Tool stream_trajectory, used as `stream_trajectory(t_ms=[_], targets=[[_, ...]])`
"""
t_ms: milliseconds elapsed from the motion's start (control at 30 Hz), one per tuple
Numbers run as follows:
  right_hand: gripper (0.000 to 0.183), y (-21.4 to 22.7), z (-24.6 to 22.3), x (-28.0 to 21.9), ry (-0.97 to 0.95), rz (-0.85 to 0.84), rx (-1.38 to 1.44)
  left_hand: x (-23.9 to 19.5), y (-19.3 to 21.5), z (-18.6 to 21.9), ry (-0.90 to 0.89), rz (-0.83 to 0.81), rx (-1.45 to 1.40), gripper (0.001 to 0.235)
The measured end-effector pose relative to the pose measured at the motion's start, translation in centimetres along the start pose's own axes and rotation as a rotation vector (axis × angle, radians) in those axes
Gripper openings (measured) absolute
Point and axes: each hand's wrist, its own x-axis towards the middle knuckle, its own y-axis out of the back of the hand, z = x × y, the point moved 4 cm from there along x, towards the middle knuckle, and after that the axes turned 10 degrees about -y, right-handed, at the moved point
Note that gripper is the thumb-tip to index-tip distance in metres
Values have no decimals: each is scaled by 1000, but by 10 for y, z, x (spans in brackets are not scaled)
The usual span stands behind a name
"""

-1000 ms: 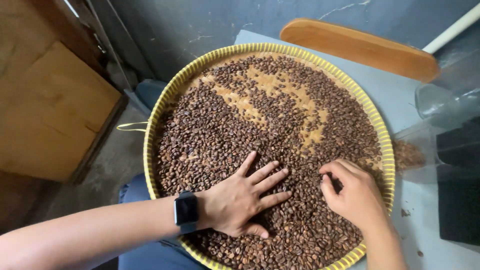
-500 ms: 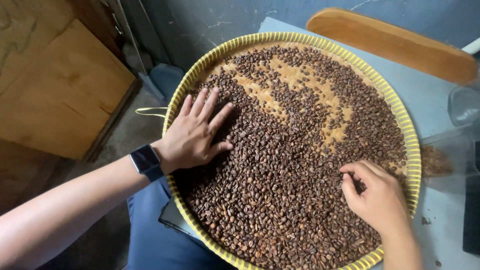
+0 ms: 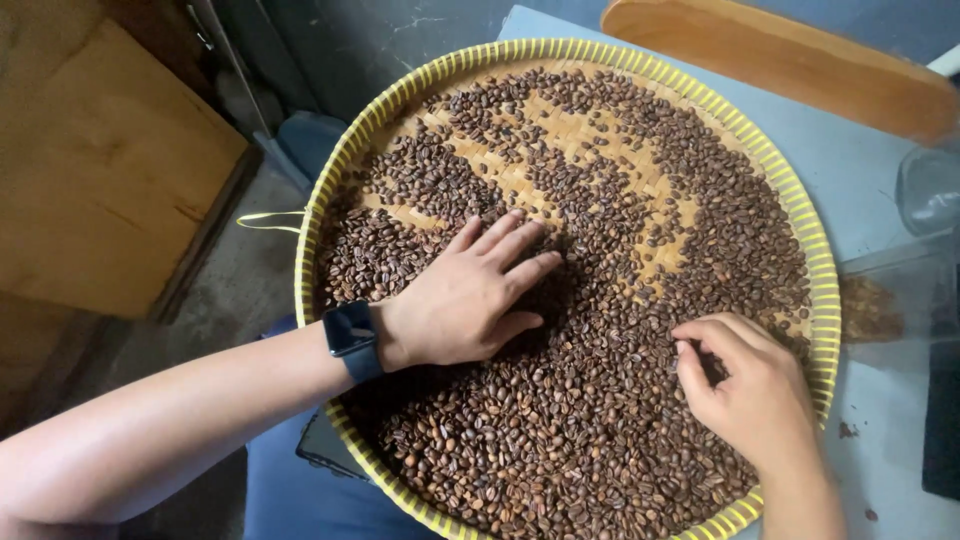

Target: The person sorts roasted coffee beans in a large woven basket by hand, picking out specific beans and placing them into a small container on the table. The hands continuously sift through the beans to separate them.

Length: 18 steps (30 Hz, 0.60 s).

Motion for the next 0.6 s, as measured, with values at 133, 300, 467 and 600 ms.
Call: stream_trajectory(t_ms=[133, 300, 467, 600], targets=[[10, 0, 1, 0, 6, 6, -14, 30, -7, 2, -92, 106, 10, 42], [9, 1, 0, 1, 11, 5, -9, 62, -12, -4, -150, 40, -97, 17], [10, 1, 2, 0, -6, -3, -49, 77, -13, -19, -148, 21, -209, 18], [8, 1, 1, 0, -17, 4, -64, 69, -7, -30, -182, -38, -350, 4]])
